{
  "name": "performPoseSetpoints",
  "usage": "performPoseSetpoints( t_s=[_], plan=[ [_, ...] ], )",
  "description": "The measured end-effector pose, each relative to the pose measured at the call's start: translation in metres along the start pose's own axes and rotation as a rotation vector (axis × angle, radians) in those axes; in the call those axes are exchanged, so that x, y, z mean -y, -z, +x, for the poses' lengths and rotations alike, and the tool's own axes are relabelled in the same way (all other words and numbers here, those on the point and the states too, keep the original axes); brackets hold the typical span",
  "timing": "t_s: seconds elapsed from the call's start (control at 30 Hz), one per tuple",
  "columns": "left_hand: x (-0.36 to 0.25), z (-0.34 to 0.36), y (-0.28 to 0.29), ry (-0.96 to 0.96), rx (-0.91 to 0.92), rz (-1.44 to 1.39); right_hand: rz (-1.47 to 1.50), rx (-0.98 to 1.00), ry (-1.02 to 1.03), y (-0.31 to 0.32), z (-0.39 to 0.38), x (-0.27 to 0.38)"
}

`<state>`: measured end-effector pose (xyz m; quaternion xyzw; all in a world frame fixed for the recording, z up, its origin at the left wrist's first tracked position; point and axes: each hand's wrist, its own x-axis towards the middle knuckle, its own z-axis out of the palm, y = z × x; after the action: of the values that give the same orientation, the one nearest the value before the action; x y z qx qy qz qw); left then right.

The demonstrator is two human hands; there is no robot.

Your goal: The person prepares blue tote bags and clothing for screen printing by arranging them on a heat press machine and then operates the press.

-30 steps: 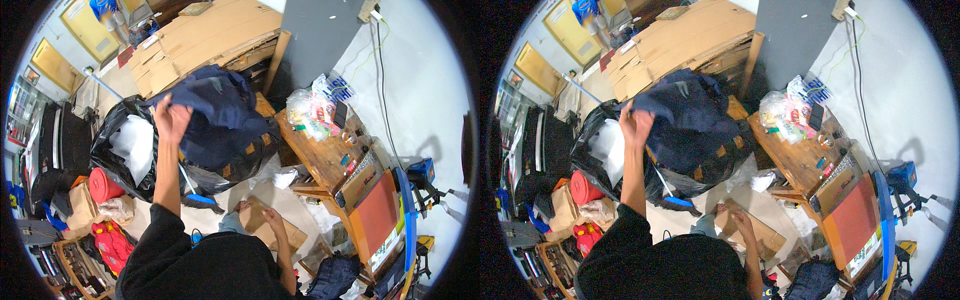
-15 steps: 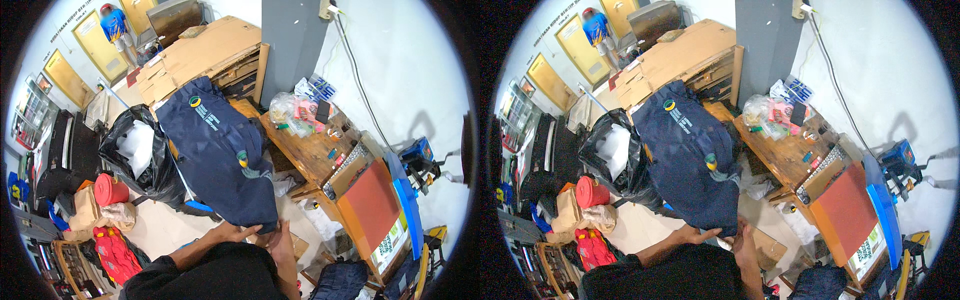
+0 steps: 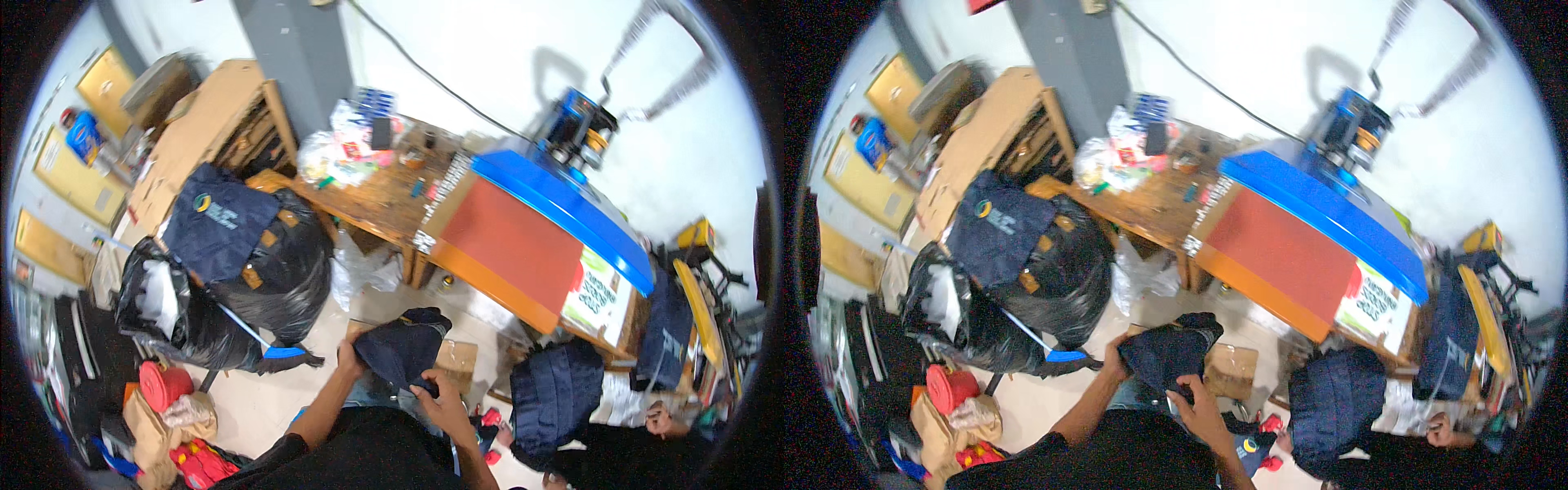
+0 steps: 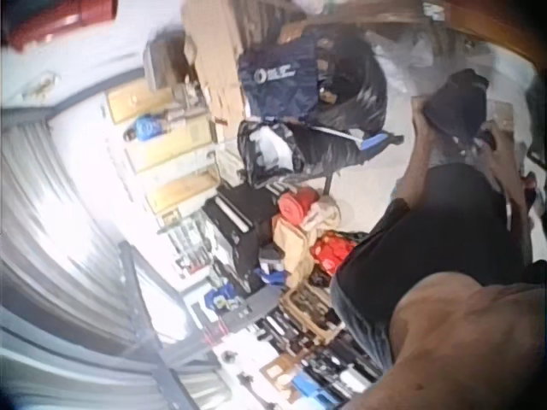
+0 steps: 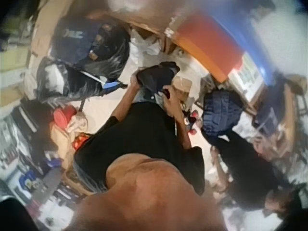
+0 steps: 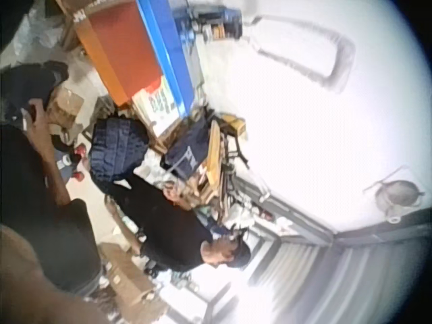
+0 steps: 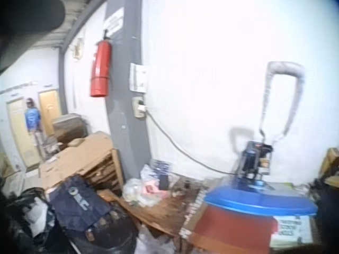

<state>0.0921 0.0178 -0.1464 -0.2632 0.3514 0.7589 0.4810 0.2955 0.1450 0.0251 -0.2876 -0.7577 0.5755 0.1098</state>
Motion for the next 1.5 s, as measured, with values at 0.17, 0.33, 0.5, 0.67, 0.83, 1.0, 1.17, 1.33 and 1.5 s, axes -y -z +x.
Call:
performPoseSetpoints(
  t_s=[0.17,0.33,0.5,0.67,0.83,1.0,1.17,1.33,1.5],
  plan=[
    [-0.014,0.078,0.042,-0.121,0.097,0.140,0.237,-0.538,-0.101,0.064,-0.026,-0.062],
    [0.016,0.033,-0.055,0.094,0.153,0.207,0.355,-0.960,-0.314,0.105,-0.050,-0.121],
    [0.034,0.013,-0.061,-0.323,0.069,0.688,-0.308,-0.824,-0.225,0.114,-0.063,-0.147],
    [0.018,-0.016,-0.096,-0.687,-0.059,1.136,-0.400,-0.950,-0.177,0.104,-0.068,-0.183],
    [-0.012,0.050,-0.183,-1.215,0.243,1.386,-0.272,-1.375,0.184,0.175,0.030,-0.165],
    [-0.022,0.180,-0.357,-1.079,0.518,1.151,-0.370,-1.135,0.197,0.323,0.190,-0.187],
    [-0.069,0.378,-0.434,-1.549,0.650,1.723,-0.391,-0.841,-0.421,0.458,0.299,-0.243],
    [-0.080,0.296,-0.350,-1.202,0.204,1.568,-0.096,-0.843,-0.383,0.357,0.226,-0.218],
    [-0.102,0.250,-0.304,-0.009,0.159,1.282,-0.554,-1.044,-0.048,0.262,0.194,-0.154]
  ],
)
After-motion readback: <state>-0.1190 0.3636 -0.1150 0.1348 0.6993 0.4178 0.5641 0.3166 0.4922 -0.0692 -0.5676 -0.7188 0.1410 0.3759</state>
